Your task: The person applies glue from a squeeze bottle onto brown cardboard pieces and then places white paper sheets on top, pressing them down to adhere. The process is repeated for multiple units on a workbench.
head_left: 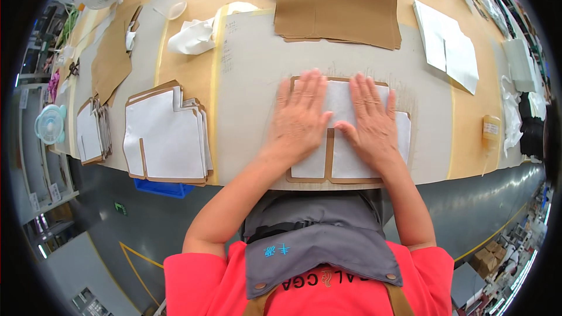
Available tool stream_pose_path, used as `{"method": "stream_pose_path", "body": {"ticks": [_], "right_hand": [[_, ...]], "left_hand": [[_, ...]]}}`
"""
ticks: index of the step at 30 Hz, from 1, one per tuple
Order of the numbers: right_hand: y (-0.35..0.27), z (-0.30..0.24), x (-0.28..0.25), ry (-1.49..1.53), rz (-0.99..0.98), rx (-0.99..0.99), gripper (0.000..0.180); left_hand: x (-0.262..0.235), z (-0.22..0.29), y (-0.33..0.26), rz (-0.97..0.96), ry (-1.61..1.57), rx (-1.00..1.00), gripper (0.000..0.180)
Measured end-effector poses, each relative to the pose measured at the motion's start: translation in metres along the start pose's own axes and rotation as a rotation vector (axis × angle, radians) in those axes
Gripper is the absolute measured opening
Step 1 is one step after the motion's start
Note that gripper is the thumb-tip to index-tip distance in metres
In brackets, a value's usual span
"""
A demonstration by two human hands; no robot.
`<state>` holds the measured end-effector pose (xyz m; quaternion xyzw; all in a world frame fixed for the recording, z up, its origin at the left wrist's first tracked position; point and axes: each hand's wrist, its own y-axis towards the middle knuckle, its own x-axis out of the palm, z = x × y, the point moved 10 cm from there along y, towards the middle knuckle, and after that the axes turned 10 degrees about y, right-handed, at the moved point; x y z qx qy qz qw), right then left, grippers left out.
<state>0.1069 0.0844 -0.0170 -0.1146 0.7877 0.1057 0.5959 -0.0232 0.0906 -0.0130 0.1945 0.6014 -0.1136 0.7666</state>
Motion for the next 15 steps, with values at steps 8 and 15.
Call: {"method": "stream_pose_path", "body": {"ticks": [8,15], "right_hand": [[-0.052,0.034,-0.021,-0.061,-0.001,0.156,0.095],[-0.122,0.093,-0.025,-0.071,-0.098,0.359,0.097]], "left_hand": [[-0.015,-0.017,-0.042,-0.118,0.151,-0.080,0.071],[-0.013,-0.027,-0.096,-0.263,0.124,-0.136,0.080]]}}
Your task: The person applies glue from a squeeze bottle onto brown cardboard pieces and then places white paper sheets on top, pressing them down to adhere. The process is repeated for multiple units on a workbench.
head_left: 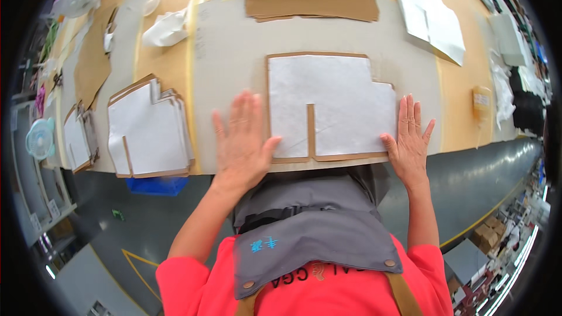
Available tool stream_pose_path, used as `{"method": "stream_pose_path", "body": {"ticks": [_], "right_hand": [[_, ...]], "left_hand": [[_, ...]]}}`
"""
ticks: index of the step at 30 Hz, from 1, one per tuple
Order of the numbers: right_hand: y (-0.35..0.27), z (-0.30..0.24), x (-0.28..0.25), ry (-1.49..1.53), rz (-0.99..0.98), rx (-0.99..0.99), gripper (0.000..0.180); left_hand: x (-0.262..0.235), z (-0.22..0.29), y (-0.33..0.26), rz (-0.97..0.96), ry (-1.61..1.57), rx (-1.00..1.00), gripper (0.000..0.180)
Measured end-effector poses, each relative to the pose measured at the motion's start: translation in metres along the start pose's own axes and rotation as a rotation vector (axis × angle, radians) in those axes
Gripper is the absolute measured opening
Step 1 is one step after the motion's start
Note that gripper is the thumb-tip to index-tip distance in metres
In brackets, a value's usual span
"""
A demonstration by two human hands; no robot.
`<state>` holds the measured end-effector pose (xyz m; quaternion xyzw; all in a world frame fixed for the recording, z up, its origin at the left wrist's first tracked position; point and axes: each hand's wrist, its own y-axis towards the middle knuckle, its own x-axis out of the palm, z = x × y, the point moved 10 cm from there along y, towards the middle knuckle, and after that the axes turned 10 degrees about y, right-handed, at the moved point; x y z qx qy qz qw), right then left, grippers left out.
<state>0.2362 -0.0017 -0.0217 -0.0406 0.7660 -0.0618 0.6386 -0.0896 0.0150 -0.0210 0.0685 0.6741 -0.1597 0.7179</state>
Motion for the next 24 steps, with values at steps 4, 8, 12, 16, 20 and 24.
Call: {"method": "stream_pose_path", "body": {"ticks": [4,8,12,16,20,24], "right_hand": [[-0.004,0.039,-0.027,0.069,0.132,0.069,0.089],[0.038,0.003,-0.069,0.252,0.243,-0.156,0.067],[0.095,-0.029,-0.070,0.536,0.174,-0.342,0.041],[0.123,-0.057,-0.054,0.471,0.163,-0.498,0.040],[0.139,-0.080,-0.039,0.411,0.056,-0.559,0.042],[0.150,-0.082,-0.038,0.437,-0.100,-0.458,0.042]], "left_hand": [[-0.010,0.004,0.000,0.052,-0.017,0.010,0.077],[-0.024,0.064,0.033,0.135,-0.002,0.233,0.076],[-0.008,0.145,0.060,0.196,-0.008,0.478,0.076],[0.002,0.233,0.048,0.143,-0.043,0.731,0.078],[0.027,0.297,-0.013,0.186,-0.316,1.054,0.074],[0.019,0.295,-0.039,0.184,-0.328,1.179,0.070]]}}
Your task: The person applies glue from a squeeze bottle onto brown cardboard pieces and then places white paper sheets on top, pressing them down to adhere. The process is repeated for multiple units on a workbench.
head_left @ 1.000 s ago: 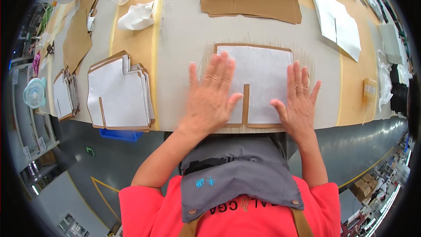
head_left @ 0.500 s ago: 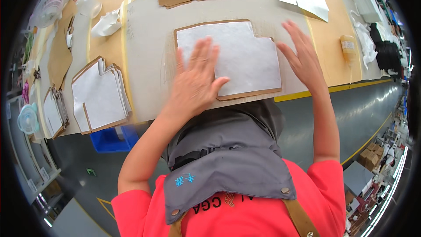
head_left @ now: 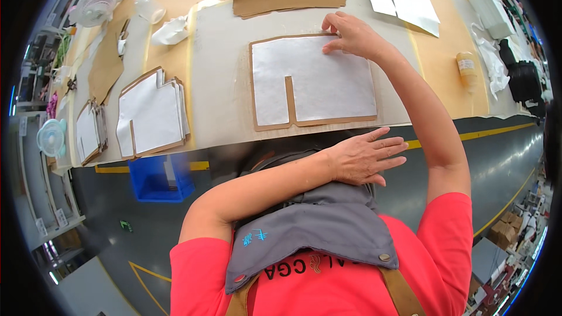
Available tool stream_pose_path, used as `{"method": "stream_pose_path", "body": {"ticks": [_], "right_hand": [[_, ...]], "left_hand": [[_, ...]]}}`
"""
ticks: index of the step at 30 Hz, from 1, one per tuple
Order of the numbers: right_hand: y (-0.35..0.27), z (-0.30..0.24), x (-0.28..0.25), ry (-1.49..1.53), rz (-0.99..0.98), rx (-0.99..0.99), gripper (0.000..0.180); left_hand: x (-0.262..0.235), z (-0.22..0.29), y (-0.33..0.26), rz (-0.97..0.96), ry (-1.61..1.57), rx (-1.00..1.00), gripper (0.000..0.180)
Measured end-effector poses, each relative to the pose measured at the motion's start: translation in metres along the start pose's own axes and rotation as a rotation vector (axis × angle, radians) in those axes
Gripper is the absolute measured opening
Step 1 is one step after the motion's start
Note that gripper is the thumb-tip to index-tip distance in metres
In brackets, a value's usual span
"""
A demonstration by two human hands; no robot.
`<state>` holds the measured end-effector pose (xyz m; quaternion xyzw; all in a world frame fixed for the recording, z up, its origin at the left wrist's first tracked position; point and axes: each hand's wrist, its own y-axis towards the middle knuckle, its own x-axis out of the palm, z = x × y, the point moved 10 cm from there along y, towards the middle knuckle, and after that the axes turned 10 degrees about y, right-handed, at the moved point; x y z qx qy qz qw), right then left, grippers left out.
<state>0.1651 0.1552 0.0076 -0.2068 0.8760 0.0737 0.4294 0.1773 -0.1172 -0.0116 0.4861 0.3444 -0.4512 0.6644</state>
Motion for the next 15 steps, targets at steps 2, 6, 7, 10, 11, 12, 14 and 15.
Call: {"method": "stream_pose_path", "body": {"ticks": [2,6,7,10,11,12,14,15], "right_hand": [[0.004,0.002,0.000,0.012,-0.025,0.036,0.043],[0.014,0.008,0.001,0.041,-0.087,0.060,0.040],[0.016,0.009,0.001,0.043,-0.107,0.060,0.039],[0.014,0.021,-0.004,0.269,-0.118,0.106,0.036],[0.011,0.032,-0.005,0.298,-0.126,0.183,0.035],[0.002,0.033,-0.003,0.328,-0.139,0.258,0.033],[-0.012,0.013,-0.011,0.251,-0.037,0.132,0.029],[-0.022,-0.015,-0.018,0.151,0.078,-0.077,0.026]], "left_hand": [[-0.020,0.000,-0.004,0.033,0.008,-0.047,0.068],[-0.035,-0.008,-0.021,0.007,0.060,-0.179,0.063],[-0.039,-0.011,-0.024,0.034,0.062,-0.208,0.062],[-0.055,-0.024,-0.040,0.032,0.133,-0.313,0.062],[-0.066,-0.034,-0.050,0.050,0.106,-0.357,0.063],[-0.078,-0.049,-0.066,0.082,0.147,-0.444,0.064],[-0.106,-0.079,-0.100,0.152,0.236,-0.623,0.067],[-0.130,-0.093,-0.123,0.282,0.275,-0.727,0.070]]}}
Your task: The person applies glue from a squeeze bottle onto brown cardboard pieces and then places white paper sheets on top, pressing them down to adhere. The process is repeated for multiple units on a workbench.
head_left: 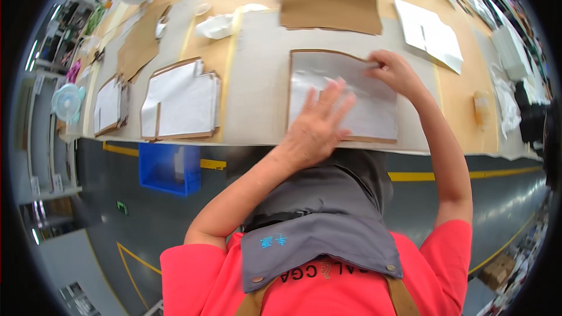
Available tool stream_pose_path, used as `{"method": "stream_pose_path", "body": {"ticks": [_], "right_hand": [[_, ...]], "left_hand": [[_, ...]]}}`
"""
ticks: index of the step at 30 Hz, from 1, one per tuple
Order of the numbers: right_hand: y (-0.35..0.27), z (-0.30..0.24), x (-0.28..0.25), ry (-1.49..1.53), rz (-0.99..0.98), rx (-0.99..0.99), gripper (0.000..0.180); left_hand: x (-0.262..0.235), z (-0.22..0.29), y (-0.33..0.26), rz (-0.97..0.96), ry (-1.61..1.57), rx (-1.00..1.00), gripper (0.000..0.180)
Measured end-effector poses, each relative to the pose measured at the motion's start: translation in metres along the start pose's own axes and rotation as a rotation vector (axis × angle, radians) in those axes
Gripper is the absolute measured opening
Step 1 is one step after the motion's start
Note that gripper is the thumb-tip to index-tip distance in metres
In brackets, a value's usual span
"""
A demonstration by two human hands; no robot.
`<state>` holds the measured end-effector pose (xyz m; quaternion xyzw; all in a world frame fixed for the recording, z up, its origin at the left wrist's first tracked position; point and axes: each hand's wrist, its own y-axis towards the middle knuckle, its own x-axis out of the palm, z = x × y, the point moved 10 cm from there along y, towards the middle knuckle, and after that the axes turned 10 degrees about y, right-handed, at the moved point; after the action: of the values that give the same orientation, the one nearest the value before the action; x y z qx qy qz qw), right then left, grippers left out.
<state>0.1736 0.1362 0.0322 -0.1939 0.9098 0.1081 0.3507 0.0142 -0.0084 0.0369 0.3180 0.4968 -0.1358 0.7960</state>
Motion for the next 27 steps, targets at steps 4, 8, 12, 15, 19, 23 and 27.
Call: {"method": "stream_pose_path", "body": {"ticks": [4,8,12,15,19,23,27], "right_hand": [[-0.047,-0.094,-0.029,0.164,0.127,0.021,0.015],[-0.023,-0.110,-0.035,0.529,0.122,0.097,0.011],[0.029,-0.138,0.014,0.587,0.002,0.157,0.018],[0.072,-0.175,0.086,0.571,-0.129,0.189,0.024],[0.136,-0.225,0.190,0.811,-0.300,0.097,0.034],[0.183,-0.221,0.261,0.668,-0.338,0.076,0.036],[0.166,-0.176,0.180,0.329,0.110,-0.296,0.030]], "left_hand": [[-0.047,-0.104,-0.040,0.252,-0.325,-0.456,0.091],[-0.031,-0.136,-0.072,0.161,-1.113,-0.745,0.066],[-0.088,-0.165,-0.125,0.331,-1.209,-0.893,0.042],[-0.169,-0.209,-0.173,0.386,-0.958,-0.973,0.042],[-0.237,-0.286,-0.234,0.419,-0.730,-1.043,0.048],[-0.233,-0.346,-0.277,0.334,-0.608,-1.138,0.054],[-0.251,-0.317,-0.239,0.217,0.545,-0.932,0.055]]}}
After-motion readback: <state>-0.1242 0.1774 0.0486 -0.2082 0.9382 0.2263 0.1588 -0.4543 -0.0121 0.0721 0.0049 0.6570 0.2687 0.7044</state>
